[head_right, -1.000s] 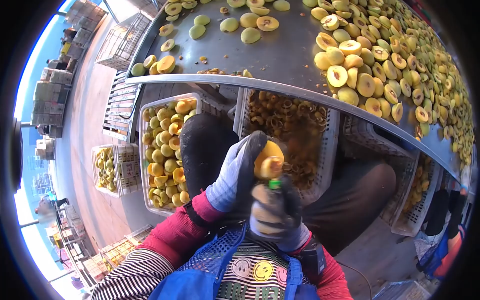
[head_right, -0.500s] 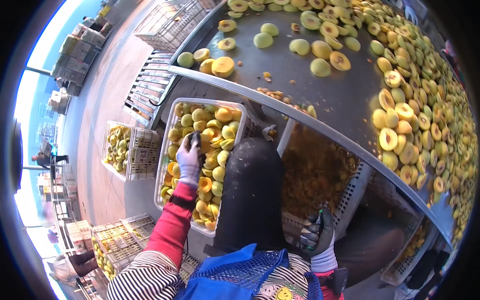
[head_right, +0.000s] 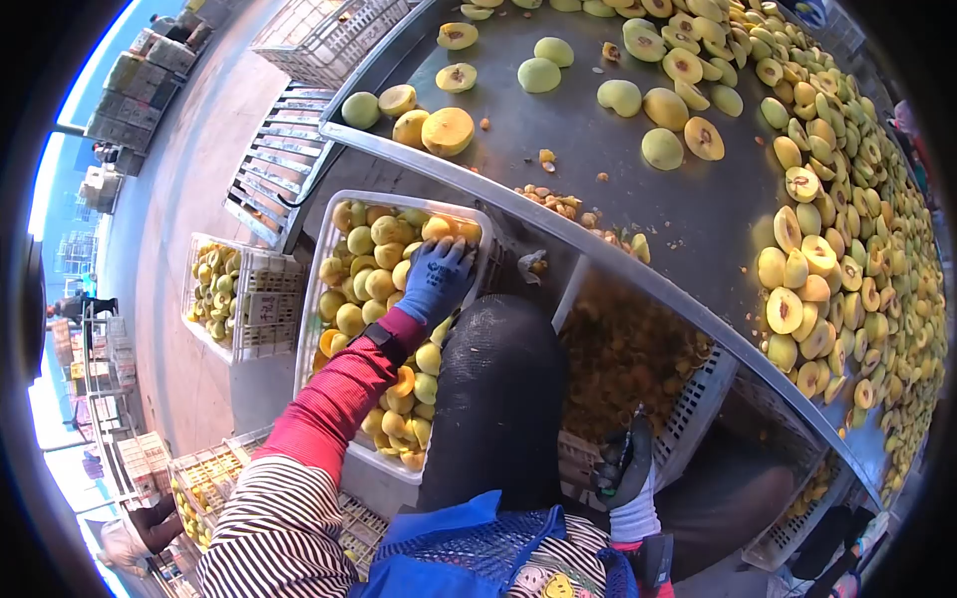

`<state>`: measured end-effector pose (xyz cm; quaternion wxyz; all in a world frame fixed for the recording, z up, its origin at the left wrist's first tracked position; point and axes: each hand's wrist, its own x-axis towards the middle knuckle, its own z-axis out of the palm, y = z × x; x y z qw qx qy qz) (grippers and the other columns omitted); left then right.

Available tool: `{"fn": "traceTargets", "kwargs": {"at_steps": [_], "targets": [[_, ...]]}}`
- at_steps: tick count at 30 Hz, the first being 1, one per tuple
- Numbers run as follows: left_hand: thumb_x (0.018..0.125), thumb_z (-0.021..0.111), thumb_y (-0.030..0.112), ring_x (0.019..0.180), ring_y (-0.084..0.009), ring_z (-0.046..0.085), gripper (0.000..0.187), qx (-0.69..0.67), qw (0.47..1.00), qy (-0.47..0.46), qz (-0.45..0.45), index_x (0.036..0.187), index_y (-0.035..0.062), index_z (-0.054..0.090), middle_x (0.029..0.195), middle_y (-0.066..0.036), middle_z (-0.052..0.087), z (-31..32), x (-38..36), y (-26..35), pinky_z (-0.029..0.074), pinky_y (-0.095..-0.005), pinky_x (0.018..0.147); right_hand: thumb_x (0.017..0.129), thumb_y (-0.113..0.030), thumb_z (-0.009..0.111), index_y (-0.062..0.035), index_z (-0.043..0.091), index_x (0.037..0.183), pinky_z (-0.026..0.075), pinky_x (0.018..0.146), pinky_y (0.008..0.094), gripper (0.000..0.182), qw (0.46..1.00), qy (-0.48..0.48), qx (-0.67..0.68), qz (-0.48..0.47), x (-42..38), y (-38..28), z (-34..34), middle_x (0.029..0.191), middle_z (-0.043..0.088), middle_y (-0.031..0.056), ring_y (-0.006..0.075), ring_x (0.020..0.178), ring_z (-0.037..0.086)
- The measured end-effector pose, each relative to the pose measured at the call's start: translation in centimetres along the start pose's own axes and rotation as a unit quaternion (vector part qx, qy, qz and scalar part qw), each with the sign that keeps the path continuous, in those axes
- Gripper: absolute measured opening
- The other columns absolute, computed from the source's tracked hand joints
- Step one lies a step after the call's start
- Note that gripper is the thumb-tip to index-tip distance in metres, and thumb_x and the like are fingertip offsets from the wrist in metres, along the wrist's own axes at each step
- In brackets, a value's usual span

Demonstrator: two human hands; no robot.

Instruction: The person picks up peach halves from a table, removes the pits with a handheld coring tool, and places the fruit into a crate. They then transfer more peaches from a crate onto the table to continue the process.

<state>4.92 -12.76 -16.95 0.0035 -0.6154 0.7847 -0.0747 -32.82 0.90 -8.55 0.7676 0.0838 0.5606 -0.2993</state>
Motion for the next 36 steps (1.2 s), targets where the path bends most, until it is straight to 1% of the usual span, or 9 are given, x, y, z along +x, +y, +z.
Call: {"fn": "traceTargets", "kwargs": {"at_steps": [9, 12, 15, 16, 22, 25, 30, 33, 36], "targets": [[0.084, 0.058, 0.023, 0.112, -0.0285, 0.052, 0.040, -0.171, 0.984, 0.021, -0.049, 0.121, 0.0085, 0.058, 0.124, -0.011, 0.057, -0.9, 0.1, -1.1, 0.039, -0.0425, 0.096, 0.085, -0.054, 0.059, -0.0169, 0.059, 0.085, 0.031, 0.033, 0.0234, 0.037, 1.000, -0.003, 0.016, -0.019, -0.8, -0.5, -0.9, 0.051, 0.047, -0.0043, 0.0091, 0.036, 0.037], [0.084, 0.057, 0.017, 0.107, -0.0324, 0.055, 0.036, -0.284, 0.901, 0.233, -0.231, 0.118, 0.0043, 0.059, 0.115, -0.016, 0.060, -2.3, 0.7, -0.3, 0.042, -0.0399, 0.094, 0.085, -0.054, 0.058, -0.0155, 0.059, 0.084, 0.032, 0.033, 0.0224, 0.039, 0.999, 0.041, -0.003, -0.033, -0.8, -0.4, -1.9, 0.051, 0.045, -0.0050, 0.0085, 0.036, 0.038], [0.090, 0.052, 0.026, 0.121, -0.0361, 0.044, 0.046, -0.158, 0.884, 0.198, -0.393, 0.129, 0.0025, 0.048, 0.131, -0.018, 0.049, 3.2, 0.2, 0.2, 0.035, -0.0429, 0.102, 0.085, -0.054, 0.058, -0.0178, 0.058, 0.082, 0.031, 0.033, 0.0210, 0.036, 0.998, 0.056, 0.031, -0.017, -0.2, -0.5, -2.0, 0.050, 0.043, -0.0058, 0.0076, 0.036, 0.037], [0.091, 0.049, 0.031, 0.126, -0.0361, 0.038, 0.051, -0.089, 0.900, 0.107, -0.412, 0.132, 0.0014, 0.044, 0.138, -0.017, 0.042, 2.6, 0.8, 1.3, 0.030, -0.0444, 0.105, 0.085, -0.054, 0.058, -0.0178, 0.058, 0.082, 0.031, 0.033, 0.0210, 0.036, 0.998, 0.056, 0.030, -0.015, 0.3, -0.6, -1.7, 0.050, 0.043, -0.0058, 0.0076, 0.036, 0.037], [0.089, 0.048, 0.030, 0.127, -0.0311, 0.039, 0.051, -0.015, 0.918, 0.108, -0.380, 0.131, 0.0012, 0.045, 0.136, -0.016, 0.044, 3.7, 2.4, 1.1, 0.026, -0.0481, 0.106, 0.086, -0.051, 0.058, -0.0219, 0.055, 0.080, 0.025, 0.034, 0.0215, 0.030, 0.999, 0.044, 0.024, -0.001, 2.5, -0.4, -0.8, 0.053, 0.040, -0.0079, 0.0085, 0.036, 0.031], [0.090, 0.044, 0.032, 0.128, -0.0292, 0.037, 0.052, -0.007, 0.916, 0.071, -0.394, 0.133, 0.0034, 0.043, 0.135, -0.015, 0.045, 3.5, 2.7, 0.9, 0.022, -0.0477, 0.107, 0.086, -0.051, 0.058, -0.0222, 0.057, 0.082, 0.030, 0.034, 0.0222, 0.029, 0.992, -0.117, 0.029, 0.023, 3.7, -0.3, -1.3, 0.055, 0.046, -0.0058, 0.0086, 0.038, 0.040], [0.090, 0.045, 0.039, 0.123, -0.0305, 0.044, 0.055, -0.047, 0.936, 0.024, -0.349, 0.132, 0.0039, 0.045, 0.132, -0.017, 0.048, 2.7, 1.8, -0.7, 0.027, -0.0475, 0.105, 0.087, -0.051, 0.057, -0.0168, 0.058, 0.084, 0.030, 0.032, 0.0222, 0.034, 0.987, 0.086, -0.104, -0.093, 0.0, 0.2, 2.6, 0.055, 0.045, -0.0049, 0.0084, 0.037, 0.040], [0.090, 0.048, 0.041, 0.116, -0.0311, 0.050, 0.051, -0.136, 0.928, 0.030, -0.346, 0.125, 0.0046, 0.052, 0.125, -0.018, 0.054, 0.0, 0.6, -1.4, 0.036, -0.0445, 0.098, 0.086, -0.052, 0.058, -0.0143, 0.059, 0.087, 0.033, 0.033, 0.0225, 0.038, 0.983, 0.083, -0.124, -0.107, -1.8, 0.4, 0.9, 0.056, 0.047, -0.0032, 0.0096, 0.038, 0.043], [0.087, 0.059, 0.029, 0.098, -0.0328, 0.059, 0.033, -0.204, 0.905, 0.292, -0.234, 0.111, 0.0054, 0.062, 0.107, -0.017, 0.062, -7.1, 2.0, -0.1, 0.045, -0.0409, 0.085, 0.084, -0.054, 0.059, -0.0143, 0.059, 0.088, 0.034, 0.033, 0.0228, 0.040, 0.985, 0.091, -0.080, -0.122, -1.1, 1.4, -3.0, 0.056, 0.048, -0.0029, 0.0100, 0.038, 0.043]]}}
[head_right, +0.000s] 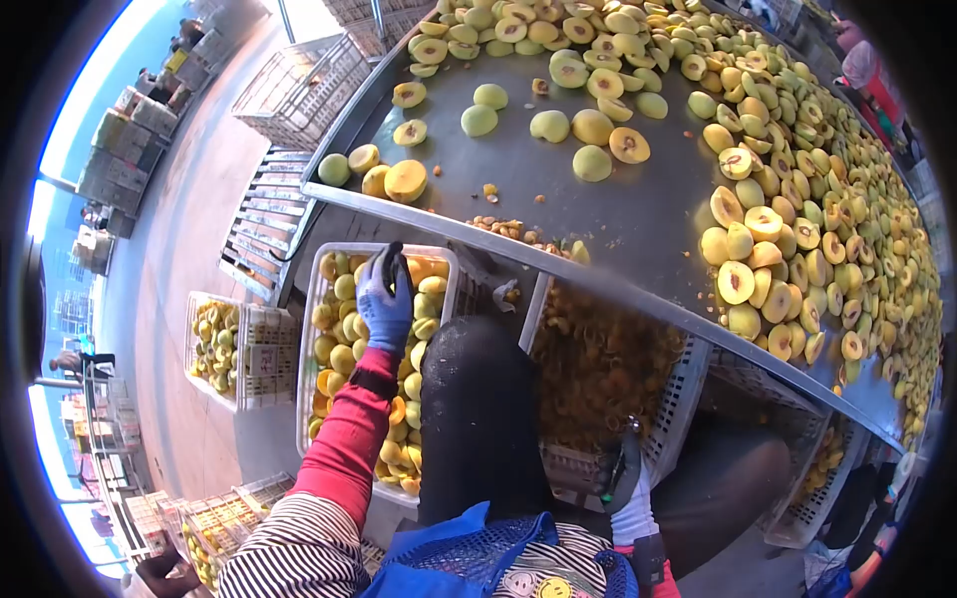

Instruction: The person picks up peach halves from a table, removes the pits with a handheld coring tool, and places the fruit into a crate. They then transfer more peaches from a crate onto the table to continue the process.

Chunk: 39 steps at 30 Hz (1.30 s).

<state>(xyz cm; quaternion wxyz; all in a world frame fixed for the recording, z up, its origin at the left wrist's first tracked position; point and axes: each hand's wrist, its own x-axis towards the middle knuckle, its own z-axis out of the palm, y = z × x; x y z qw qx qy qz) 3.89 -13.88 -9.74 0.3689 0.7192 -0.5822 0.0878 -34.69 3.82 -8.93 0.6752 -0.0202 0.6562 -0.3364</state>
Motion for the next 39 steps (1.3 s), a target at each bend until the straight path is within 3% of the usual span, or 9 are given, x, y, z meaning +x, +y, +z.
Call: {"fn": "traceTargets", "kwargs": {"at_steps": [5, 11, 23, 29, 31, 34, 35, 37, 39], "targets": [[0.085, 0.060, 0.039, 0.094, -0.0314, 0.062, 0.037, 0.051, 0.998, -0.008, -0.018, 0.107, 0.0089, 0.062, 0.106, -0.017, 0.062, -1.2, 10.8, 3.9, 0.049, -0.0402, 0.079, 0.083, -0.055, 0.060, -0.0153, 0.059, 0.087, 0.034, 0.033, 0.0229, 0.040, 0.999, -0.005, 0.041, 0.006, 1.4, 0.0, -1.3, 0.056, 0.047, -0.0025, 0.0100, 0.038, 0.043], [0.079, 0.053, 0.064, 0.099, -0.0285, 0.063, 0.060, 0.346, 0.794, -0.496, 0.066, 0.110, 0.0147, 0.066, 0.106, -0.016, 0.065, 2.6, 19.9, 8.3, 0.048, -0.0412, 0.085, 0.086, -0.053, 0.058, -0.0164, 0.057, 0.086, 0.034, 0.034, 0.0236, 0.037, 0.997, -0.029, 0.066, 0.025, 2.8, 0.3, -0.5, 0.055, 0.046, -0.0040, 0.0096, 0.038, 0.043], [0.077, 0.067, 0.048, 0.087, -0.0249, 0.067, 0.058, 0.093, 0.892, -0.359, 0.260, 0.109, 0.0009, 0.056, 0.093, -0.015, 0.068, 15.2, 14.1, 24.9, 0.052, -0.0365, 0.075, 0.090, -0.043, 0.056, -0.0118, 0.057, 0.103, 0.038, 0.037, 0.0254, 0.034, 0.997, -0.040, 0.066, 0.011, 4.1, -0.4, -0.3, 0.062, 0.055, 0.0020, 0.0128, 0.043, 0.050], [0.087, 0.061, 0.018, 0.068, -0.0086, 0.058, 0.030, -0.439, 0.653, -0.603, -0.128, 0.113, 0.0031, 0.057, 0.087, -0.004, 0.061, 2.7, 8.4, 28.8, 0.048, -0.0242, 0.053, 0.096, -0.028, 0.050, -0.0043, 0.055, 0.113, 0.040, 0.042, 0.0243, 0.030, 0.979, -0.110, 0.132, -0.112, -2.0, -7.3, 0.6, 0.069, 0.056, 0.0024, 0.0090, 0.049, 0.051], [0.090, 0.055, 0.021, 0.086, -0.0124, 0.061, 0.033, -0.421, 0.764, -0.476, 0.113, 0.117, 0.0016, 0.056, 0.097, -0.006, 0.063, -0.4, 3.7, 27.6, 0.051, -0.0275, 0.066, 0.095, -0.032, 0.050, -0.0012, 0.054, 0.113, 0.044, 0.050, 0.0257, 0.035, 0.970, -0.151, 0.099, -0.163, -4.6, -10.3, 0.5, 0.073, 0.058, 0.0048, 0.0125, 0.056, 0.055], [0.090, 0.058, 0.012, 0.100, -0.0230, 0.059, 0.031, -0.489, 0.709, -0.494, -0.113, 0.118, 0.0011, 0.055, 0.107, -0.014, 0.062, -0.2, -4.2, 25.1, 0.047, -0.0372, 0.089, 0.094, -0.029, 0.052, 0.0052, 0.051, 0.117, 0.049, 0.069, 0.0290, 0.040, 0.933, -0.155, -0.077, -0.314, -6.1, -11.8, 1.5, 0.086, 0.062, 0.0109, 0.0186, 0.075, 0.061], [0.092, 0.055, 0.016, 0.095, -0.0224, 0.060, 0.027, -0.574, 0.539, -0.512, -0.344, 0.115, 0.0009, 0.057, 0.105, -0.015, 0.062, -3.4, -2.8, 28.8, 0.047, -0.0333, 0.087, 0.094, -0.022, 0.054, 0.0084, 0.049, 0.121, 0.049, 0.080, 0.0308, 0.041, 0.881, -0.110, -0.212, -0.408, -6.4, -11.7, 2.2, 0.094, 0.063, 0.0147, 0.0213, 0.086, 0.062], [0.095, 0.051, 0.022, 0.093, -0.0181, 0.060, 0.028, -0.519, 0.748, -0.394, -0.124, 0.111, 0.0008, 0.059, 0.102, -0.012, 0.062, -4.1, -5.6, 29.5, 0.047, -0.0309, 0.085, 0.090, -0.014, 0.053, 0.0056, 0.053, 0.112, 0.048, 0.070, 0.0358, 0.030, 0.846, -0.091, -0.237, -0.469, -5.8, -10.0, 2.6, 0.088, 0.062, 0.0222, 0.0324, 0.080, 0.064], [0.096, 0.049, 0.028, 0.090, -0.0146, 0.059, 0.033, -0.489, 0.701, -0.439, -0.278, 0.107, -0.0001, 0.061, 0.099, -0.009, 0.063, -5.0, -6.2, 29.7, 0.047, -0.0278, 0.081, 0.090, -0.014, 0.053, 0.0067, 0.052, 0.114, 0.048, 0.071, 0.0366, 0.031, 0.857, -0.104, -0.249, -0.440, -5.6, -8.9, 2.2, 0.089, 0.062, 0.0226, 0.0340, 0.081, 0.063]]}}
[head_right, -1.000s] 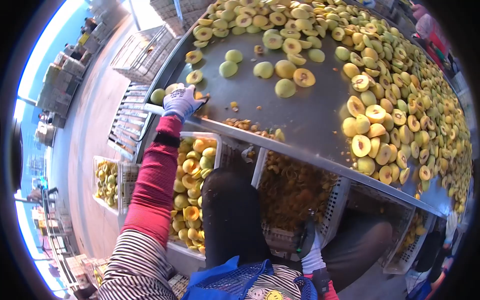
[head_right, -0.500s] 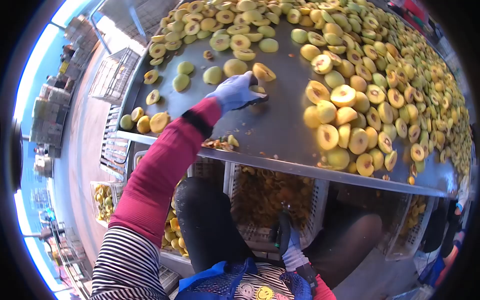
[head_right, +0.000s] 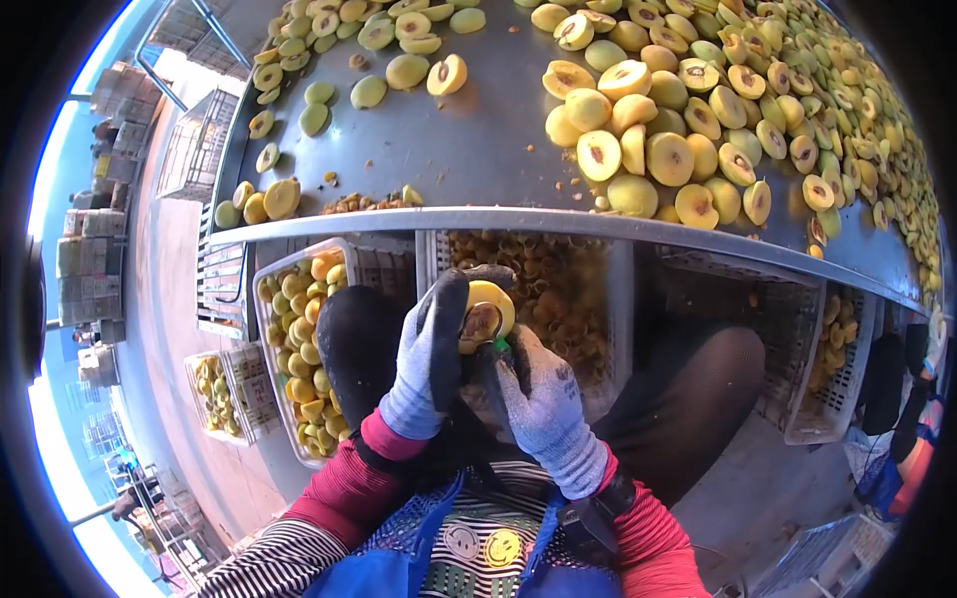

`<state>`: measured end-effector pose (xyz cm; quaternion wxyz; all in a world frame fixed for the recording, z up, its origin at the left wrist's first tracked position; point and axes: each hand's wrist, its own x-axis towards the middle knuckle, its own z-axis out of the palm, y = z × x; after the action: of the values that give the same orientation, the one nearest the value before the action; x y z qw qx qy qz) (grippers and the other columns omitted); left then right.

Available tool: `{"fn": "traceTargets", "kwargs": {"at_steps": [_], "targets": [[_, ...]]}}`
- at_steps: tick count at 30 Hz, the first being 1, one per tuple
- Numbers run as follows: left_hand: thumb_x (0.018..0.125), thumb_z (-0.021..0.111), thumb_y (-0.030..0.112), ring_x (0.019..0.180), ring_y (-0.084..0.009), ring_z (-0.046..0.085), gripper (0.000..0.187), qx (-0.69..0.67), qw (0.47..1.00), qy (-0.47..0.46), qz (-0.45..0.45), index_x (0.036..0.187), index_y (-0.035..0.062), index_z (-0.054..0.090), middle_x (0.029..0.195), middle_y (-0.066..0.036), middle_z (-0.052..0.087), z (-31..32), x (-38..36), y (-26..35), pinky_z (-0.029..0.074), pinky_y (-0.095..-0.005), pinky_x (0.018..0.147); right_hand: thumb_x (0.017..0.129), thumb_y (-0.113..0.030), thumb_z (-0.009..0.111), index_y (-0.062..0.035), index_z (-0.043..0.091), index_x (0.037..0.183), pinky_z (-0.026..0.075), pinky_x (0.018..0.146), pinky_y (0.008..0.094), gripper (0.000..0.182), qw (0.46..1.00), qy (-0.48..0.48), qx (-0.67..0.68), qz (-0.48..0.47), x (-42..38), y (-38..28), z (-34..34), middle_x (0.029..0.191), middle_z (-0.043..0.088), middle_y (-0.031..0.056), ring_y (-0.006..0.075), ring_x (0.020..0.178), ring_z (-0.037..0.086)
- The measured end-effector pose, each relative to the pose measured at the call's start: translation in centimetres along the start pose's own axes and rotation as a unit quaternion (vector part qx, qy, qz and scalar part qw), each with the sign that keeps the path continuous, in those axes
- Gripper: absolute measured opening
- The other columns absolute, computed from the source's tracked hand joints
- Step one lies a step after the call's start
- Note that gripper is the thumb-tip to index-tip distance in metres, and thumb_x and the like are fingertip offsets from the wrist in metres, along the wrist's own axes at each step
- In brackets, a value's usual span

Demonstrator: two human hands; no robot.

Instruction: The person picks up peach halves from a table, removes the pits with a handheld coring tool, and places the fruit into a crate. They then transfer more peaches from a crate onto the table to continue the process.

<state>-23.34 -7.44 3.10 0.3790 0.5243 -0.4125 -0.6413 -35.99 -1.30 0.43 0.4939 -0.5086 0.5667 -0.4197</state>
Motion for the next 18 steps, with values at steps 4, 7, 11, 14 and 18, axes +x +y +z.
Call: {"fn": "traceTargets", "kwargs": {"at_steps": [4, 7, 11, 14, 18], "targets": [[0.098, 0.047, 0.027, 0.085, -0.0115, 0.058, 0.033, 0.009, 0.999, 0.018, 0.044, 0.104, -0.0008, 0.062, 0.092, -0.007, 0.064, 0.0, -1.6, -1.6, 0.046, -0.0249, 0.078, 0.091, -0.014, 0.052, 0.0071, 0.051, 0.115, 0.049, 0.072, 0.0374, 0.032, 1.000, -0.010, 0.007, -0.021, -2.8, 0.9, 1.3, 0.091, 0.062, 0.0218, 0.0338, 0.079, 0.063], [0.097, 0.047, 0.025, 0.082, -0.0128, 0.060, 0.032, 0.018, 0.996, 0.021, 0.083, 0.102, -0.0021, 0.062, 0.090, -0.010, 0.066, -0.3, -2.5, -2.3, 0.048, -0.0264, 0.073, 0.094, -0.026, 0.054, 0.0053, 0.051, 0.117, 0.049, 0.068, 0.0271, 0.039, 0.956, 0.089, -0.178, -0.216, -3.8, 2.3, 2.9, 0.082, 0.060, 0.0103, 0.0181, 0.073, 0.060], [0.095, 0.047, 0.015, 0.079, -0.0175, 0.063, 0.023, 0.220, 0.921, 0.013, 0.320, 0.100, -0.0027, 0.061, 0.086, -0.013, 0.065, -1.2, -3.0, -2.6, 0.049, -0.0279, 0.069, 0.097, -0.041, 0.043, -0.0031, 0.053, 0.090, 0.031, 0.034, 0.0236, 0.040, 0.870, -0.168, 0.384, 0.259, -4.0, -1.5, 1.4, 0.063, 0.051, 0.0035, 0.0114, 0.040, 0.044], [0.095, 0.050, 0.016, 0.073, -0.0115, 0.060, 0.023, 0.037, 0.994, -0.046, 0.089, 0.100, -0.0033, 0.061, 0.082, -0.008, 0.064, -1.2, -3.9, -2.0, 0.049, -0.0273, 0.067, 0.094, -0.053, 0.043, -0.0057, 0.052, 0.088, 0.030, 0.032, 0.0195, 0.048, 0.599, -0.265, 0.675, 0.339, -4.8, 0.0, 1.6, 0.053, 0.041, -0.0026, 0.0054, 0.037, 0.037], [0.097, 0.049, 0.028, 0.084, -0.0093, 0.058, 0.032, -0.101, 0.986, -0.112, -0.074, 0.105, -0.0008, 0.061, 0.090, -0.004, 0.063, -1.7, -3.4, -4.9, 0.050, -0.0267, 0.073, 0.095, -0.050, 0.042, -0.0094, 0.053, 0.108, 0.033, 0.033, 0.0174, 0.044, 0.364, -0.327, 0.831, 0.266, -5.7, 0.6, 3.4, 0.059, 0.045, -0.0016, 0.0043, 0.038, 0.038]]}}
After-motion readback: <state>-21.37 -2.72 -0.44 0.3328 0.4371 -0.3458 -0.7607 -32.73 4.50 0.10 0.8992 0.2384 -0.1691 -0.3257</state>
